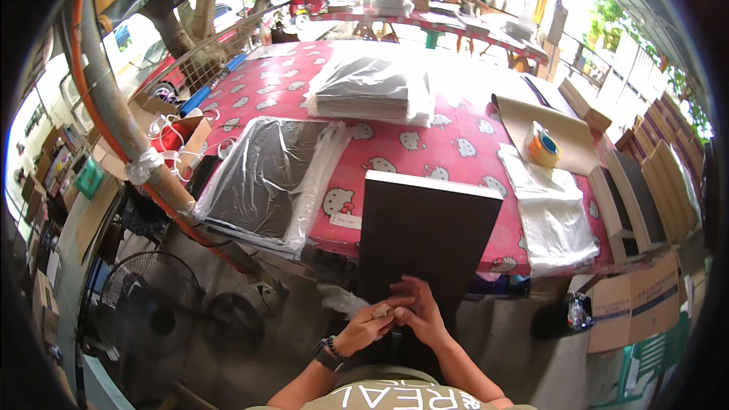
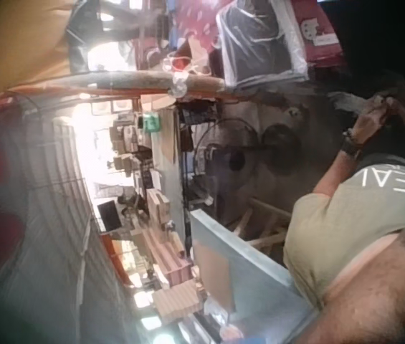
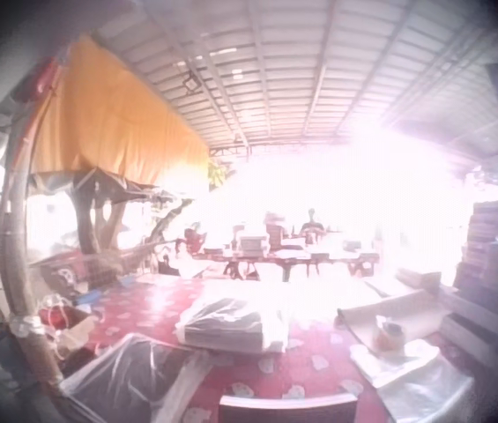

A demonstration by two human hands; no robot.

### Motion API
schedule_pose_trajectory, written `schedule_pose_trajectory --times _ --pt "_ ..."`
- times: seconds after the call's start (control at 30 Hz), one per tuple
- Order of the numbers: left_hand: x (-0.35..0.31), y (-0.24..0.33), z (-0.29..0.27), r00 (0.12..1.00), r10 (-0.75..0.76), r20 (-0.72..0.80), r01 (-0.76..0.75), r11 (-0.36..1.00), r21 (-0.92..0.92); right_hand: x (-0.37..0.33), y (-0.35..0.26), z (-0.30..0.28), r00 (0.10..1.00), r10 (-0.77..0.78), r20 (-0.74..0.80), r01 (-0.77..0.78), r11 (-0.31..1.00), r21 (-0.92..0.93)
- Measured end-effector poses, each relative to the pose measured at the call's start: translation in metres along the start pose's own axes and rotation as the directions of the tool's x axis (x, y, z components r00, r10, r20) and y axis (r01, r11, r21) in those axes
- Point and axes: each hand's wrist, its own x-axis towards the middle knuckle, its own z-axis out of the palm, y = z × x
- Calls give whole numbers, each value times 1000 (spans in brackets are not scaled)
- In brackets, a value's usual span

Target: The person places several rectangular boards into individual plastic sleeves by hand, sliding each board inside and smoothing the plastic.

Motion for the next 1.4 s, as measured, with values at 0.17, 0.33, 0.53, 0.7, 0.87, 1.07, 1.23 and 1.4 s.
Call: schedule_pose_trajectory --times 0.17,0.33,0.53,0.7,0.87,1.07,1.23,1.4 --pt "29 26 25 913 384 141 -394 918 52 -7 -11 -4 998 -62 -14 63 944 323" --pt "45 27 40 881 474 6 -471 874 121 -13 -22 -11 993 44 -111 -46 999 -18" --pt "54 24 43 861 498 -101 -434 824 365 -16 -37 -19 986 107 -124 -71 962 265" --pt "54 24 42 915 385 -118 -371 920 124 -13 -28 -12 984 -42 -172 4 978 -211" --pt "50 19 26 984 149 -98 -168 956 -239 -10 -25 -19 960 -16 -281 9 1000 -28" --pt "53 18 19 938 212 -274 -270 943 -193 -11 -19 -42 934 51 -354 -35 998 53" --pt "51 8 24 912 330 -243 -231 903 362 -5 -43 -44 933 -245 -263 83 859 -504" --pt "55 -1 40 901 372 -223 -202 815 543 -4 -41 -35 939 -209 -274 102 928 -359"
